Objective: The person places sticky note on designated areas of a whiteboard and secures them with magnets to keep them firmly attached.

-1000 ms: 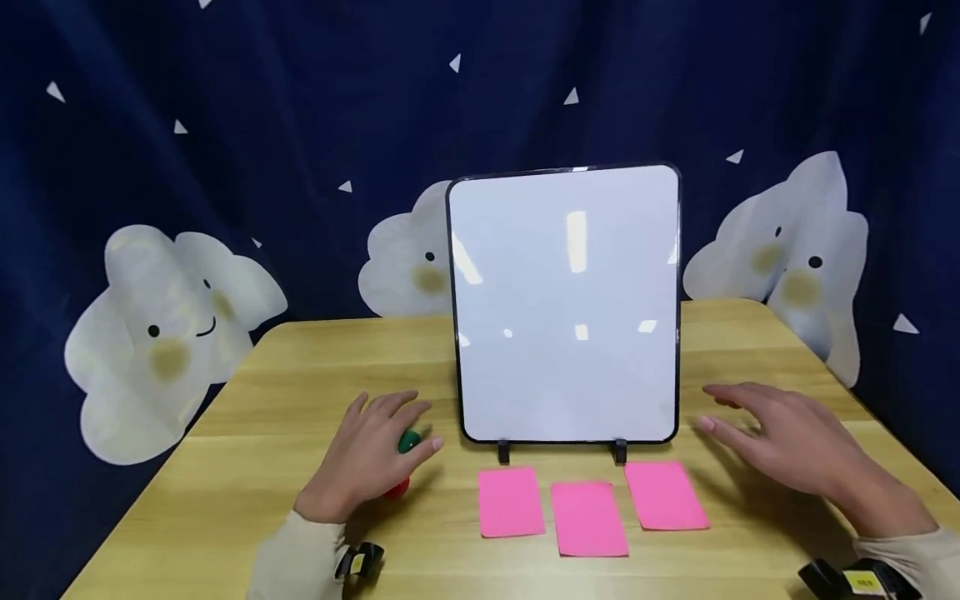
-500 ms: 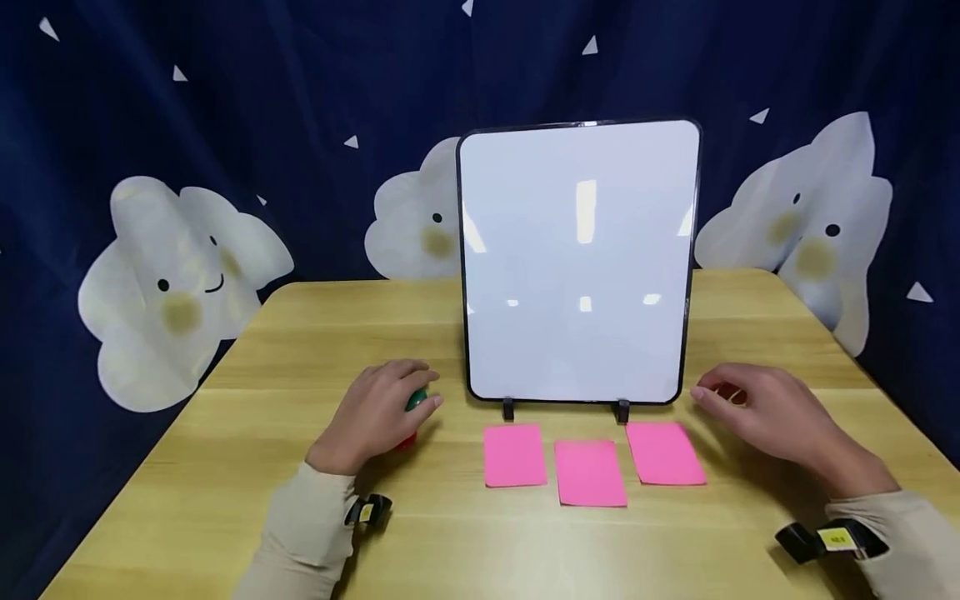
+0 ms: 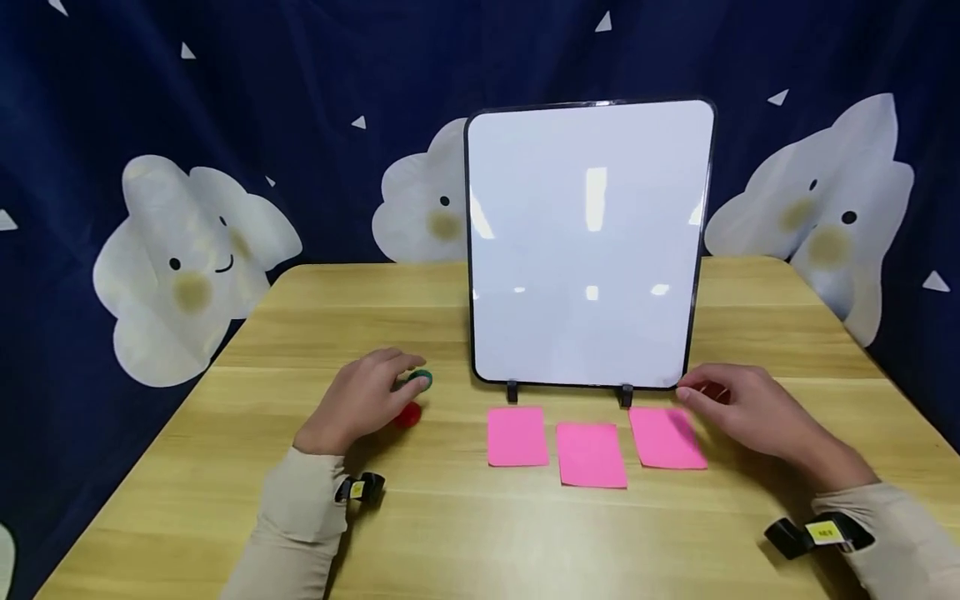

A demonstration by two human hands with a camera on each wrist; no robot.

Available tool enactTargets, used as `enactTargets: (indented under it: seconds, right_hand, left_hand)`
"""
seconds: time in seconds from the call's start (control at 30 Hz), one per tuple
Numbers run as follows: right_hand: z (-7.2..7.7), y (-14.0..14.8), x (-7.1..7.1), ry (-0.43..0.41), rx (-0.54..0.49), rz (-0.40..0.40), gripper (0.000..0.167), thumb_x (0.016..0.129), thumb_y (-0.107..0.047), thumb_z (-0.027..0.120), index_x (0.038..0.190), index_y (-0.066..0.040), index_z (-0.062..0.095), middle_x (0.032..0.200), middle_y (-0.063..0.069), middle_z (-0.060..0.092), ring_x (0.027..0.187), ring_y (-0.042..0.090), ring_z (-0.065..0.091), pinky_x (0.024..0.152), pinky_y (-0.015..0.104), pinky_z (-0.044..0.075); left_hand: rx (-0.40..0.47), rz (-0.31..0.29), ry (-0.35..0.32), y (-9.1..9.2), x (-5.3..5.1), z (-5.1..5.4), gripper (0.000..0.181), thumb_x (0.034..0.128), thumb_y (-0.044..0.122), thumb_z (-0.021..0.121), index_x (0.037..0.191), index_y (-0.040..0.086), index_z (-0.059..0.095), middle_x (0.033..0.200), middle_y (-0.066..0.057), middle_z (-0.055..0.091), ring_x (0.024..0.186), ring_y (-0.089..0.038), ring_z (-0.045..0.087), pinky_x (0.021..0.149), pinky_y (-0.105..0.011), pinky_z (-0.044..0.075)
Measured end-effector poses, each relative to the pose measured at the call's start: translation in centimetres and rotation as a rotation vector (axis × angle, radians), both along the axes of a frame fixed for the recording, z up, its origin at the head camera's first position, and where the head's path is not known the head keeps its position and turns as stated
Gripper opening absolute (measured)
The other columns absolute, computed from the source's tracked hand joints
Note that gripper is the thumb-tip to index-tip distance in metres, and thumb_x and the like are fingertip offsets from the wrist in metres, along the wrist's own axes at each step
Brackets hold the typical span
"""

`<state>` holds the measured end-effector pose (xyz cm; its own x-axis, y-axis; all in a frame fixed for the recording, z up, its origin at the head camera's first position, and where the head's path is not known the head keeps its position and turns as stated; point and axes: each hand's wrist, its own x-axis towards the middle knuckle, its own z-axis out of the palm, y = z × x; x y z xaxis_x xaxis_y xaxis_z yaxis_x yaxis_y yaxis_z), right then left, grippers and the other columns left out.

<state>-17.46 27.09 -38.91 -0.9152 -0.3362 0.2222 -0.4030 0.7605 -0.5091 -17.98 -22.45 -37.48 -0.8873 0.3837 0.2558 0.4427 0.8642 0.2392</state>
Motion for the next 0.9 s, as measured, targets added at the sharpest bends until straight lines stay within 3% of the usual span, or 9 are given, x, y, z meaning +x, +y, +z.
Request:
enactTargets:
  seconds: [0.1,0.33,0.47,0.63,0.9]
  right_hand:
    - [-0.15,-0.36,-0.16,0.005,0.006,0.023,0.009,0.095,-0.027,0.071,0.099,-0.019,0.075,0.082,-0.010,0.064,0.072,0.008,0.057,0.066,0.027,0.048]
    - [-0.17,-0.77,-0.30,0.032,0.017,0.055,0.007,0.091,-0.023,0.076,0.097,-0.020,0.074,0.078,-0.009,0.056,0.069,0.009,0.050,0.060,0.026,0.041]
    - [-0.28,-0.58,-0.27,0.004,0.035,0.054,0.009,0.088,-0.020,0.079,0.095,-0.019,0.073,0.078,-0.007,0.053,0.070,0.010,0.048,0.059,0.026,0.040]
    - [-0.49,-0.39,-0.29,-0.059,0.065,0.066,0.015,0.086,-0.021,0.081,0.098,-0.016,0.074,0.085,-0.005,0.055,0.074,0.011,0.050,0.061,0.026,0.042]
    - [-0.61,-0.18,-0.11,-0.082,0.092,0.074,0.022,0.082,-0.026,0.085,0.099,-0.016,0.076,0.089,-0.004,0.055,0.077,0.012,0.052,0.066,0.027,0.045]
  left_hand:
    - [0.032,0.014,-0.028,-0.36,-0.01,-0.20,0.031,0.0961,0.035,0.068,0.116,0.013,0.074,0.106,0.000,0.069,0.087,-0.017,0.063,0.079,-0.041,0.055]
    - [0.065,0.028,-0.107,-0.62,-0.09,-0.04,0.018,0.0962,0.033,0.069,0.104,0.018,0.075,0.091,0.009,0.065,0.079,-0.011,0.060,0.072,-0.036,0.053]
    - [0.060,0.028,-0.165,-0.71,-0.05,0.08,0.014,0.0962,0.033,0.068,0.100,0.021,0.074,0.079,0.012,0.059,0.070,-0.010,0.054,0.065,-0.032,0.047]
    - [0.068,0.030,-0.242,-0.87,0.33,0.04,0.014,0.0949,0.033,0.069,0.100,0.021,0.074,0.077,0.012,0.058,0.069,-0.010,0.054,0.064,-0.032,0.047]
    - [0.095,0.022,-0.338,-0.56,0.38,-0.02,0.015,0.0956,0.033,0.069,0.103,0.020,0.073,0.075,0.012,0.061,0.068,-0.010,0.057,0.067,-0.033,0.049]
